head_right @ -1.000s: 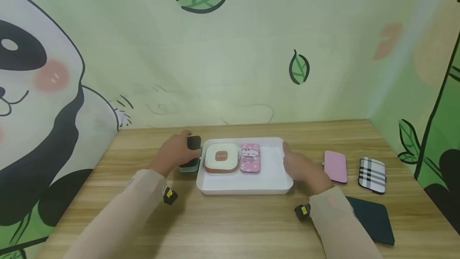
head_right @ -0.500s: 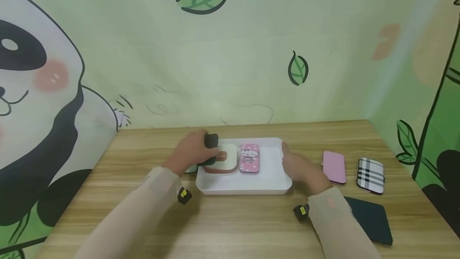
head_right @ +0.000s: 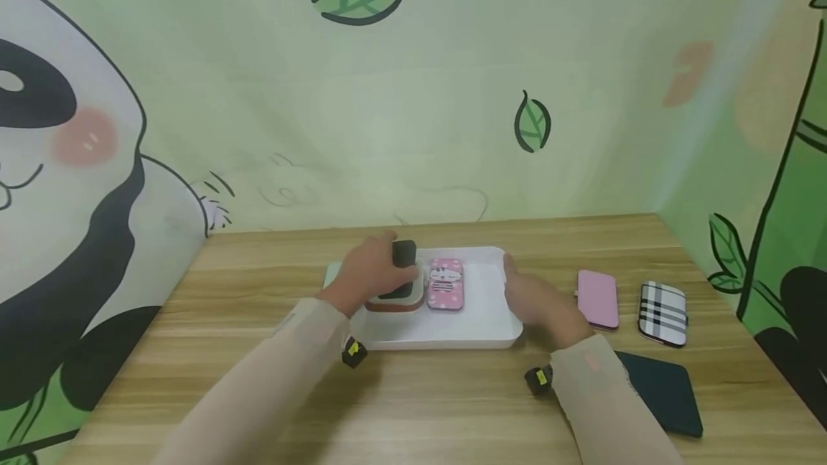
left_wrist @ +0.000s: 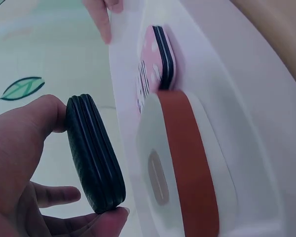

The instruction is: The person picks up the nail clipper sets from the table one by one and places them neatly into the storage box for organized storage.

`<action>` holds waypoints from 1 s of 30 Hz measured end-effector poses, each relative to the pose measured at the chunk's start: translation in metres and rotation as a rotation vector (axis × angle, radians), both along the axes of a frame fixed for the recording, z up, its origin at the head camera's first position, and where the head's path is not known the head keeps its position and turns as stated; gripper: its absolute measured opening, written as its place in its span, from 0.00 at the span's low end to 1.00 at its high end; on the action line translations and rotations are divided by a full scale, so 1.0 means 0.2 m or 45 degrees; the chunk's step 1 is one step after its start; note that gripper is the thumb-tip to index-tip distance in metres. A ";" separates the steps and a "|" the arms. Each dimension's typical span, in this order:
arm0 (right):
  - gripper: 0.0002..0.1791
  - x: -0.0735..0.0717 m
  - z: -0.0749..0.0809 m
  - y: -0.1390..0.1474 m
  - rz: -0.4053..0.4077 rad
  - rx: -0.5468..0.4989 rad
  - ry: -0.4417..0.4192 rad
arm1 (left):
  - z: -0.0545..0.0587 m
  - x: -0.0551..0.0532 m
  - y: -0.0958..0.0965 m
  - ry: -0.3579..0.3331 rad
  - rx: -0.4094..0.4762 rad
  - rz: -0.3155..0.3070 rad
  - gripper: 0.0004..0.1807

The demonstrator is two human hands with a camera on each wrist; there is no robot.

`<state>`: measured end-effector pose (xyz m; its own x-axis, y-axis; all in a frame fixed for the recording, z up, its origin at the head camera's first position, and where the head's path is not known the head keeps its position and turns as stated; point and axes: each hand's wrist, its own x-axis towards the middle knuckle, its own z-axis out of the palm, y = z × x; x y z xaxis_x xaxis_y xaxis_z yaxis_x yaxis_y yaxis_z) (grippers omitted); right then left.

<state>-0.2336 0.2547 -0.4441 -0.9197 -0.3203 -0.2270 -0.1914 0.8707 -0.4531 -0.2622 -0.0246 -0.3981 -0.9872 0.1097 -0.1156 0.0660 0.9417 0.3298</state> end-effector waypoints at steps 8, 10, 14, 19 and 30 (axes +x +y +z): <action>0.35 -0.03 -0.04 0.03 0.043 0.038 0.049 | 0.00 0.02 0.13 0.024 0.013 -0.063 0.41; 0.35 -0.03 -0.04 0.03 0.049 0.035 0.054 | 0.00 0.02 0.16 0.019 0.022 -0.073 0.41; 0.35 -0.02 -0.04 0.04 0.051 0.037 0.060 | -0.02 0.02 0.22 0.026 0.027 -0.080 0.42; 0.36 0.00 -0.03 0.04 0.052 0.042 0.072 | -0.03 0.01 0.30 0.029 0.039 -0.079 0.44; 0.36 0.00 -0.01 0.01 0.040 0.017 0.034 | -0.07 0.00 0.40 0.054 -0.013 -0.129 0.49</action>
